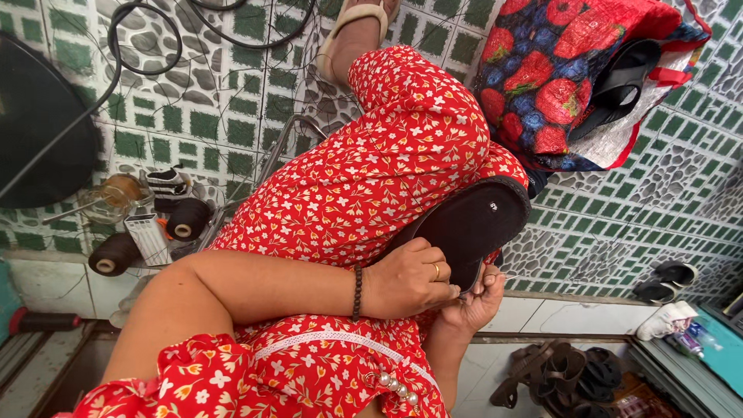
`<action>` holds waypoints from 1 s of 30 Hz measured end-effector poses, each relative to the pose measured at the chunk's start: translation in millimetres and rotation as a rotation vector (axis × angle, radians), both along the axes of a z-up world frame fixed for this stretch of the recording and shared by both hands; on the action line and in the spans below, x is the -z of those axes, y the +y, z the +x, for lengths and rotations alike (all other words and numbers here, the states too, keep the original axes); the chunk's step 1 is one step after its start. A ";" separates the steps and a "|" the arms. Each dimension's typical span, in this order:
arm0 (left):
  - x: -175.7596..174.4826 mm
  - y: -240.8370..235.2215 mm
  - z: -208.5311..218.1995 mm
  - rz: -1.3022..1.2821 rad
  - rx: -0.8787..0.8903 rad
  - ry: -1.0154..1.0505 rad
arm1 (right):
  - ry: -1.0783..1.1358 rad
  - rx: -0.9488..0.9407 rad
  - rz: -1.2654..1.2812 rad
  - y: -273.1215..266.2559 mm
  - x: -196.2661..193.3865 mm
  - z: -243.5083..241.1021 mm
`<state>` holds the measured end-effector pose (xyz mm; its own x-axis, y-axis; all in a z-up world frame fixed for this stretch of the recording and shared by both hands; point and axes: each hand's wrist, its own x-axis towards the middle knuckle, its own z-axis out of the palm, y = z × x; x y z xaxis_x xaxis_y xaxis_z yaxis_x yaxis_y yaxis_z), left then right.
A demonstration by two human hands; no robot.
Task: The person sits on the floor and sews a brown shoe using a needle and thread. They repeatedly pull the thread through the shoe sole and upper, adjusting the shoe's position on their lap as they work.
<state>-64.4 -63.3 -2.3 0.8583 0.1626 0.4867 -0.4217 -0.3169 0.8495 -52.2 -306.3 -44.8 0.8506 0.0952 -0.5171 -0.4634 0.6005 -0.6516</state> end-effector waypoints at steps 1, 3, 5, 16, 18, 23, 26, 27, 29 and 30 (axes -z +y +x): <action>1.6 -0.4 -0.2 0.003 0.005 -0.006 | 0.003 0.015 -0.008 1.7 -0.9 0.3; 2.6 -0.5 -0.7 0.007 0.010 -0.013 | 0.007 0.030 -0.017 2.3 -0.8 0.0; 1.6 -0.2 -1.6 0.022 0.028 -0.013 | 0.000 0.055 -0.023 -0.1 1.5 -1.3; -3.7 73.8 43.5 0.146 0.457 0.473 | -0.321 -0.126 0.080 -15.8 24.1 -23.3; -18.4 72.2 47.2 -0.253 0.694 0.579 | -0.370 -0.114 0.031 -11.0 26.0 -34.9; -3.6 19.5 96.6 -0.969 0.612 0.775 | -0.574 -0.128 -0.173 43.7 -14.1 -23.5; 7.1 8.3 141.8 -0.975 0.420 0.625 | -0.591 -0.169 -0.503 61.0 -31.3 -13.4; 11.7 7.9 150.0 -0.967 0.431 0.636 | -0.584 -0.154 -0.502 65.4 -33.1 -6.3; 18.4 6.9 166.6 -1.058 0.300 0.642 | -0.534 -0.218 -0.691 73.9 -37.8 8.6; 20.9 4.5 165.0 -1.046 0.313 0.646 | -0.534 -0.201 -0.689 70.7 -36.4 9.4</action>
<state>100.6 -58.7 -23.2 0.9618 -0.0369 -0.2713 0.2261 0.6657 0.7112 -42.8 -235.6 -8.4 0.9951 0.0828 -0.0540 -0.0487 -0.0639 -0.9968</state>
